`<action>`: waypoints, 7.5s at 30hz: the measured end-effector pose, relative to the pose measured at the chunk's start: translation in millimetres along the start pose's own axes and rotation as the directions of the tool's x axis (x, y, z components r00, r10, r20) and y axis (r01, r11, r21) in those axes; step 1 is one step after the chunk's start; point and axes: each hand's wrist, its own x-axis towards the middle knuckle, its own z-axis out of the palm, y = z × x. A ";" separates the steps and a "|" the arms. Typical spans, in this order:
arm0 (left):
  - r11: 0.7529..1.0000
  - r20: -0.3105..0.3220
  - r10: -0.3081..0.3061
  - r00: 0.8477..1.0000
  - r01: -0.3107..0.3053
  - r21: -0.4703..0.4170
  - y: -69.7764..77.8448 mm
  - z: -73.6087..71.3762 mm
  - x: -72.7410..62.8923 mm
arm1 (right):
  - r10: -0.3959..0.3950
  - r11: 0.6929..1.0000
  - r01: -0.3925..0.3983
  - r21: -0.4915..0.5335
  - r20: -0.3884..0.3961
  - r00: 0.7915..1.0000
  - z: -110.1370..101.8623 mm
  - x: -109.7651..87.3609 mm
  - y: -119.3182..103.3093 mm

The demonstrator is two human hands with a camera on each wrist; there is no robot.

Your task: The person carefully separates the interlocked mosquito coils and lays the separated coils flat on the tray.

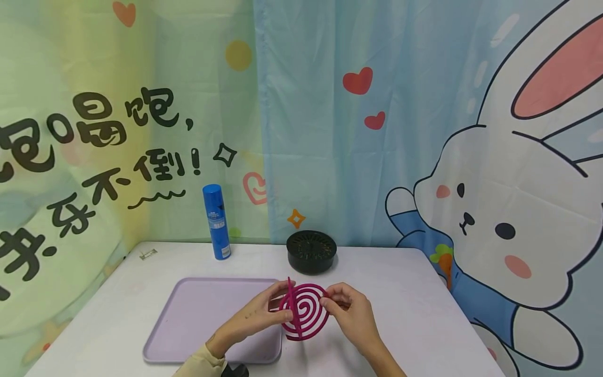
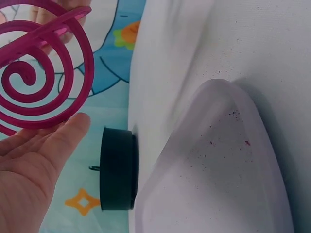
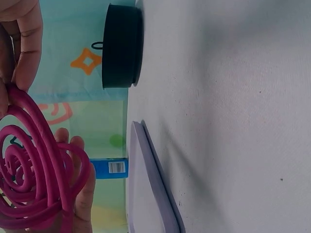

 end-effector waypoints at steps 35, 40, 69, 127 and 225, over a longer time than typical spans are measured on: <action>0.997 -0.097 0.061 0.993 -0.066 -0.045 -15.4 -7.7 6.4 | 0.067 0.990 -0.082 0.117 0.124 0.990 -5.3 -1.1 -1.3; 0.992 -0.108 0.095 0.990 -0.103 -0.069 -17.5 -7.5 4.7 | 0.074 0.990 -0.089 0.106 0.141 0.987 -7.4 -0.6 -2.6; 0.996 -0.205 0.079 0.976 -0.086 -0.024 -11.8 -7.2 2.6 | 0.098 0.976 -0.125 0.180 0.151 0.984 -13.2 1.9 -1.5; 0.976 -0.364 0.191 0.911 -0.137 0.170 -11.9 -3.7 2.2 | 0.151 0.977 -0.143 0.157 -0.040 0.988 -2.1 7.0 3.1; 0.986 -0.362 0.164 0.918 -0.143 0.084 -9.5 3.7 8.8 | 0.150 0.954 -0.146 0.261 0.005 0.989 15.0 2.0 -0.2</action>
